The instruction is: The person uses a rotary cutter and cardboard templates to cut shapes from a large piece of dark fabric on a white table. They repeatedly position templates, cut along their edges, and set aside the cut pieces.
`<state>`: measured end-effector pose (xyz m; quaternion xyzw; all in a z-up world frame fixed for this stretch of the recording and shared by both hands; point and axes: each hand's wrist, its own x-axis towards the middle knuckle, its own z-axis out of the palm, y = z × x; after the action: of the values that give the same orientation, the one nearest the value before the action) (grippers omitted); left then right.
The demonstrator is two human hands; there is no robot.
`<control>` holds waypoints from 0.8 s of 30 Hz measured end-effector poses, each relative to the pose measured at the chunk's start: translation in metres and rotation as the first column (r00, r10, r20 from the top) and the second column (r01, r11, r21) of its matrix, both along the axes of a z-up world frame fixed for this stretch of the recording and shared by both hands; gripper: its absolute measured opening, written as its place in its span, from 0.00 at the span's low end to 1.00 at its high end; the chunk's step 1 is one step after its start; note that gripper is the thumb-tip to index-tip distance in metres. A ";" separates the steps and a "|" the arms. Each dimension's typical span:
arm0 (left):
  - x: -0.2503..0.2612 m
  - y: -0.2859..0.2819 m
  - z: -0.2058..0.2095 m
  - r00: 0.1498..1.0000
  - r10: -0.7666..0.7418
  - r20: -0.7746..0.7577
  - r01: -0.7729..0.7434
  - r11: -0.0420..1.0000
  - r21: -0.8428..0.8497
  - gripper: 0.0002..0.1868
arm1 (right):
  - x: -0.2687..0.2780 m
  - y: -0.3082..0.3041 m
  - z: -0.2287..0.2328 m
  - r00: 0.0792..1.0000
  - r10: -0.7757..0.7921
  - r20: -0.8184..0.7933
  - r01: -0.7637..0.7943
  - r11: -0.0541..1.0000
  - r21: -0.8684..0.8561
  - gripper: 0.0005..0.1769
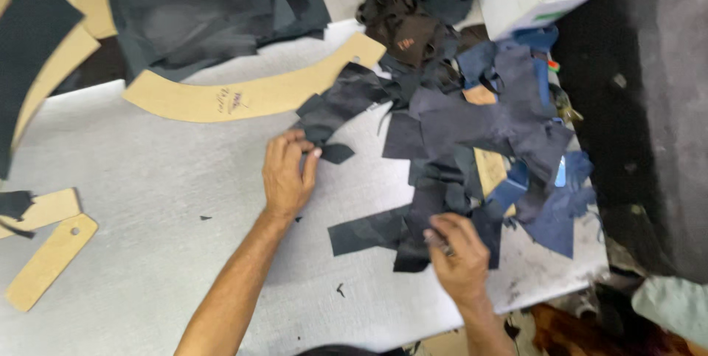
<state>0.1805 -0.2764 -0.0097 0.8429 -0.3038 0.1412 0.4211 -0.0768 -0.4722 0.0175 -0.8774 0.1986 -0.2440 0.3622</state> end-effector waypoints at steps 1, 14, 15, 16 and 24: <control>0.006 -0.009 0.000 0.999 0.002 0.040 -0.004 0.999 0.054 0.10 | -0.011 0.022 -0.007 0.995 0.066 -0.071 -0.054 0.985 0.163 0.12; 0.017 -0.069 -0.003 0.972 -0.114 -0.203 0.138 0.985 0.104 0.18 | -0.026 -0.001 -0.042 0.959 -0.230 -0.167 0.184 0.951 -0.249 0.36; 0.011 -0.076 -0.004 0.972 -0.138 -0.193 0.150 0.988 0.047 0.27 | -0.020 -0.008 -0.054 0.938 -0.256 -0.234 0.207 0.954 -0.215 0.34; -0.001 -0.082 -0.005 0.928 -0.157 -0.338 0.179 0.983 0.037 0.32 | -0.021 -0.012 -0.065 0.912 -0.278 -0.303 0.229 0.956 -0.185 0.33; -0.064 -0.164 0.019 0.888 -0.441 -0.132 0.412 0.889 -0.198 0.25 | -0.003 -0.070 -0.071 0.957 -0.291 -0.004 0.289 0.951 -0.112 0.12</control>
<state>0.1166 -0.4400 0.0092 0.7265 -0.4317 -0.0042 0.5346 -0.0797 -0.5419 -0.0538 -0.8597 0.3153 -0.2961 0.2716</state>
